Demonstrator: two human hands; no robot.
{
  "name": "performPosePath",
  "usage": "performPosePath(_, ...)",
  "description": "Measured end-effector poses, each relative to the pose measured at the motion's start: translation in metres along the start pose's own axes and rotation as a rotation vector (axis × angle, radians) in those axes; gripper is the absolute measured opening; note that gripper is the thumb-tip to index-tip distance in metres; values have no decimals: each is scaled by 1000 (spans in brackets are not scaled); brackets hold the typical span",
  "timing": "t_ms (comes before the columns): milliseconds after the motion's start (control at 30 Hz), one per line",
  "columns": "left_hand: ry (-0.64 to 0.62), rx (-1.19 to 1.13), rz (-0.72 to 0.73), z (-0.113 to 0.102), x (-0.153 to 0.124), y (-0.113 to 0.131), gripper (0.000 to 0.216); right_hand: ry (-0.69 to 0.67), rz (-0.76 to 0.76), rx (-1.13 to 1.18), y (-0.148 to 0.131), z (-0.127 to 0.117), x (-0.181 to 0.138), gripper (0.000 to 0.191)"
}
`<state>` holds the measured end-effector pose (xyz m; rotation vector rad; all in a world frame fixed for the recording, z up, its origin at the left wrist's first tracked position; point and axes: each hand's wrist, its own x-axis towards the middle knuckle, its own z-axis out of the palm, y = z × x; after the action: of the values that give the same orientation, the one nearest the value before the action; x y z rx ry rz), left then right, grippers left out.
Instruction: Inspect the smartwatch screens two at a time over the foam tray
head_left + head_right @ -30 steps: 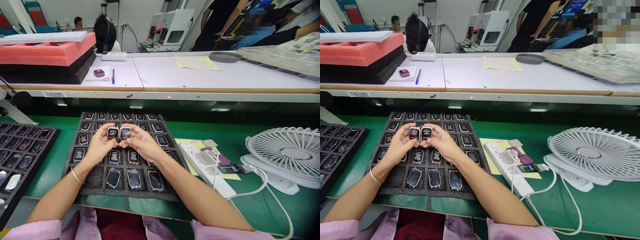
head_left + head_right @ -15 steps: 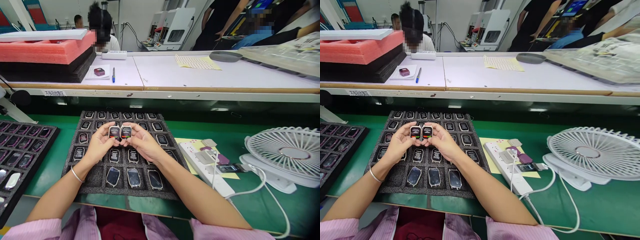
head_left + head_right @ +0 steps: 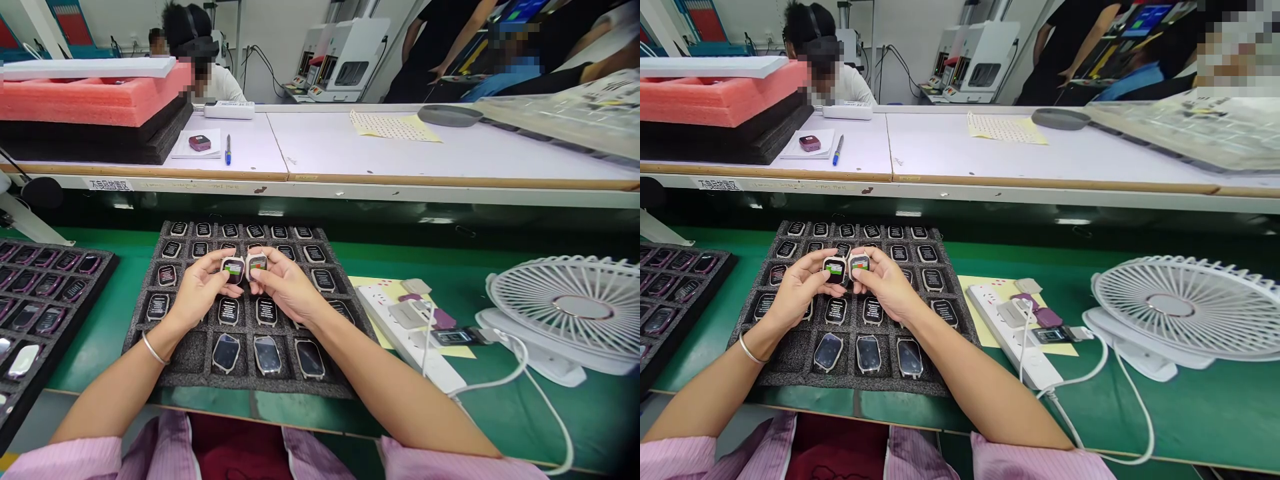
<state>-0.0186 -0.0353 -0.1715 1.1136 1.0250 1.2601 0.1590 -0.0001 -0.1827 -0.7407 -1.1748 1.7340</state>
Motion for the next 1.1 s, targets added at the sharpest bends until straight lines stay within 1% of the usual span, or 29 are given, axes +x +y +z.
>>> performPosePath(233, 14, -12, -8, 0, 1, 1, 48, 1, 4, 2, -1, 2, 1, 42)
performPosePath(533, 27, -54, -9, -1, 2, 2, 53, -7, -14, 13, -2, 3, 2, 43)
performPosePath(700, 27, -57, 42, -1, 4, 12, 59, -45, -20, 88, -12, 6, 6, 33)
performPosePath(767, 13, -46, 83, 1, 5, 22, 60, -55, -52, 94, -22, 9, 9, 33)
performPosePath(867, -17, -27, 184, 6, 10, 43, 62, -86, -141, 74, -46, 15, 16, 34)
performPosePath(1033, -44, -4, 413, 17, 29, 89, 64, -180, -311, -1, -100, 29, 34, 25)
performPosePath(1100, -49, -1, 498, 21, 36, 108, 63, -228, -382, -46, -122, 34, 39, 27)
